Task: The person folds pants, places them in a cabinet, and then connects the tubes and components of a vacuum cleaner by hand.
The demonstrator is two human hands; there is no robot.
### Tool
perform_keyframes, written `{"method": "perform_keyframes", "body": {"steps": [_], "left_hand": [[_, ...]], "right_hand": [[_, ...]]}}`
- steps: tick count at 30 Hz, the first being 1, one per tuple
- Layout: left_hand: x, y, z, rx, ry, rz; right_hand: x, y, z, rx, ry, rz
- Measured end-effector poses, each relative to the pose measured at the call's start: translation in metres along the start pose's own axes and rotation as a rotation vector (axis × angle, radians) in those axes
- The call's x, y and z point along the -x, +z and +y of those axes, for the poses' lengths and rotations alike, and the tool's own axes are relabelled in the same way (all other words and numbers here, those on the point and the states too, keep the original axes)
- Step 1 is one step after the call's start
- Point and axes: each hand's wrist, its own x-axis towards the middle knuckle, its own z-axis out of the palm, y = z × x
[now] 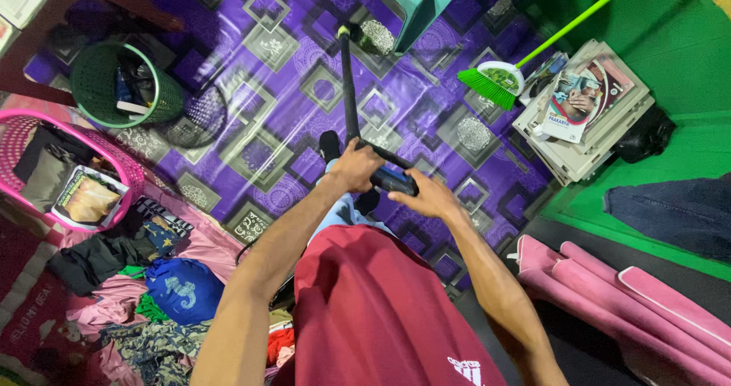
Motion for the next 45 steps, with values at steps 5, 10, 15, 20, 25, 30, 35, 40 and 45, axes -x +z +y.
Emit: {"method": "perform_keyframes", "body": {"steps": [5, 10, 15, 20, 25, 30, 35, 40, 45], "left_hand": [[0.022, 0.001, 0.033, -0.011, 0.091, -0.040], [0.041, 0.002, 0.073, 0.106, 0.172, -0.002], [0.058, 0.001, 0.100, 0.023, 0.234, -0.039], [0.054, 0.005, 0.097, -0.011, 0.302, 0.020], [0.041, 0.016, 0.080, -0.043, 0.308, 0.149], [0.022, 0.028, 0.052, -0.076, 0.264, 0.110], [-0.001, 0.029, 0.023, -0.126, 0.224, 0.107], [-0.015, 0.020, 0.001, -0.151, 0.106, 0.028], [-0.019, 0.009, -0.008, -0.141, 0.042, 0.018]], "right_hand": [[0.051, 0.001, -0.004, -0.010, 0.095, -0.053], [0.102, -0.002, -0.011, 0.018, 0.153, -0.070], [0.139, 0.004, -0.013, 0.010, 0.232, -0.127], [0.138, 0.011, -0.005, -0.019, 0.187, -0.014], [0.110, 0.012, 0.000, -0.003, 0.243, -0.033], [0.072, 0.020, 0.010, -0.007, 0.223, 0.001], [0.032, 0.022, 0.019, -0.020, 0.101, 0.054], [-0.004, 0.014, 0.012, -0.053, 0.076, 0.067], [-0.020, 0.008, 0.005, -0.078, 0.054, 0.048]]}}
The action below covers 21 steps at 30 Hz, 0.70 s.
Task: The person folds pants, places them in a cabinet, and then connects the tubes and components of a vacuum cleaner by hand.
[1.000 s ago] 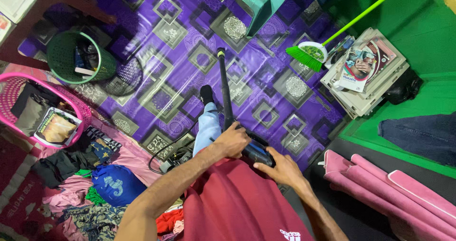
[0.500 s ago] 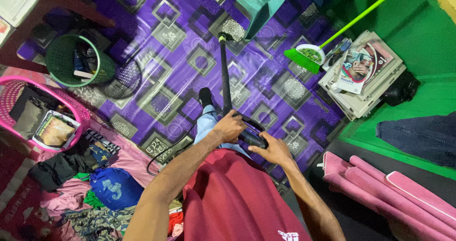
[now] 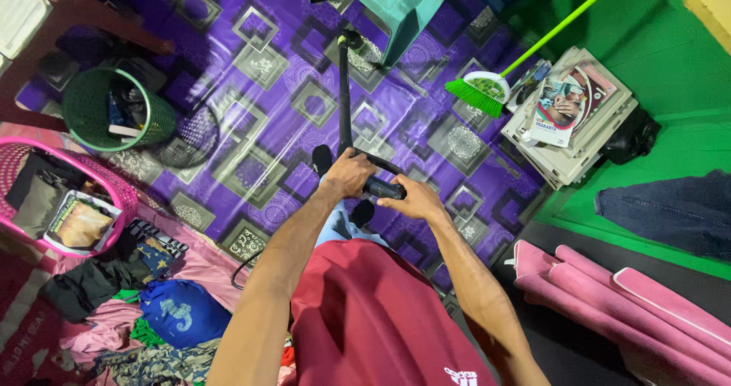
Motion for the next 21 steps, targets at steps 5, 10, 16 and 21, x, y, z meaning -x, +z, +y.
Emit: {"method": "perform_keyframes", "body": {"steps": [5, 10, 16, 21], "left_hand": [[-0.008, -0.010, 0.004, -0.003, -0.023, -0.102], [-0.001, -0.002, 0.020, 0.012, -0.001, 0.038], [0.025, 0.005, 0.030, 0.184, -0.005, 0.125], [0.043, -0.014, 0.047, 0.209, 0.032, 0.161]], "right_hand": [[-0.004, -0.002, 0.011, 0.032, -0.042, -0.008], [0.008, -0.006, 0.024, 0.083, 0.006, -0.039], [0.039, -0.002, 0.012, 0.035, 0.039, -0.088], [0.082, -0.014, -0.004, -0.017, 0.043, -0.065]]}}
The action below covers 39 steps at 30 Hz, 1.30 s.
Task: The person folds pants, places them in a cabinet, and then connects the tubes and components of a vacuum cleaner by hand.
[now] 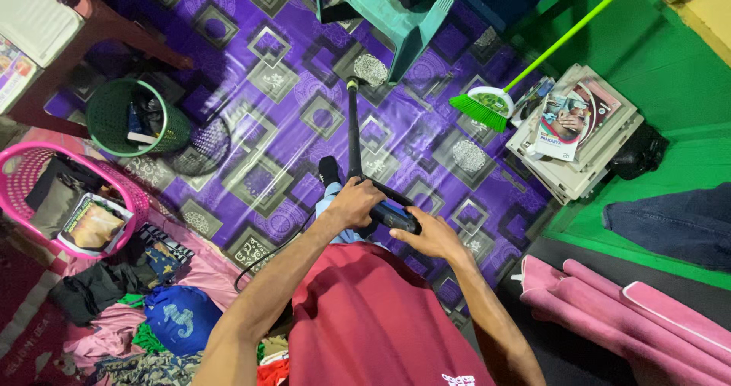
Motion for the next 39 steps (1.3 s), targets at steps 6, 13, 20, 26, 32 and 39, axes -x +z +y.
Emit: {"method": "perform_keyframes", "body": {"steps": [6, 13, 20, 26, 32, 39], "left_hand": [[0.013, -0.029, 0.047, 0.032, 0.098, -0.034], [0.025, -0.028, 0.072, -0.009, 0.094, -0.116], [0.023, 0.003, 0.055, 0.004, 0.054, -0.013], [0.011, 0.017, 0.025, -0.024, -0.007, -0.049], [-0.001, 0.013, 0.000, -0.056, -0.045, -0.064], [-0.022, -0.001, -0.030, -0.061, -0.087, -0.073]], "right_hand": [[0.056, -0.009, -0.003, 0.040, 0.004, 0.021], [0.080, 0.001, -0.006, 0.176, 0.015, 0.031], [0.053, 0.019, 0.006, 0.215, 0.029, 0.064], [0.013, 0.035, 0.016, 0.169, 0.025, 0.115], [-0.020, 0.035, 0.007, 0.187, 0.050, 0.113], [-0.057, 0.022, -0.002, 0.192, 0.039, 0.128]]}}
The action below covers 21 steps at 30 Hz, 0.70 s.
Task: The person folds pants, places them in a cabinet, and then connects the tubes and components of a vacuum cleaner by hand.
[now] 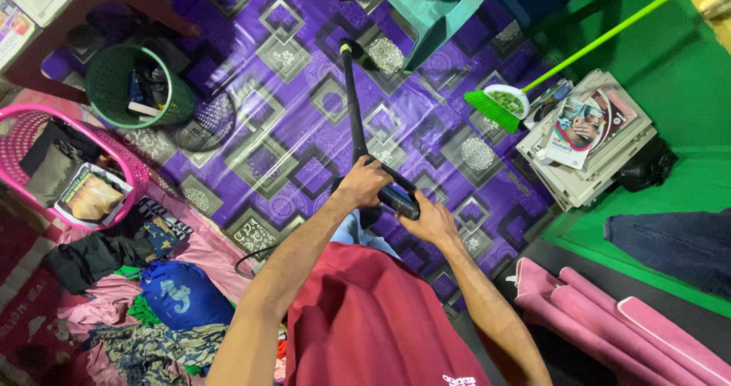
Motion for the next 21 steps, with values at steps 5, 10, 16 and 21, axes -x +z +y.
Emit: {"method": "perform_keyframes", "body": {"steps": [5, 10, 16, 21], "left_hand": [[-0.017, 0.004, -0.032, -0.008, -0.035, 0.083], [-0.032, -0.009, -0.063, 0.028, -0.075, 0.017], [-0.044, -0.023, -0.084, 0.031, -0.135, -0.066], [-0.044, -0.032, -0.089, 0.048, -0.235, -0.164]], "right_hand": [[-0.039, -0.011, -0.011, 0.041, -0.058, 0.017], [-0.065, -0.022, -0.026, 0.056, -0.053, 0.009], [-0.087, -0.044, -0.050, 0.052, 0.020, -0.076], [-0.094, -0.049, -0.064, 0.021, -0.020, -0.092]]}}
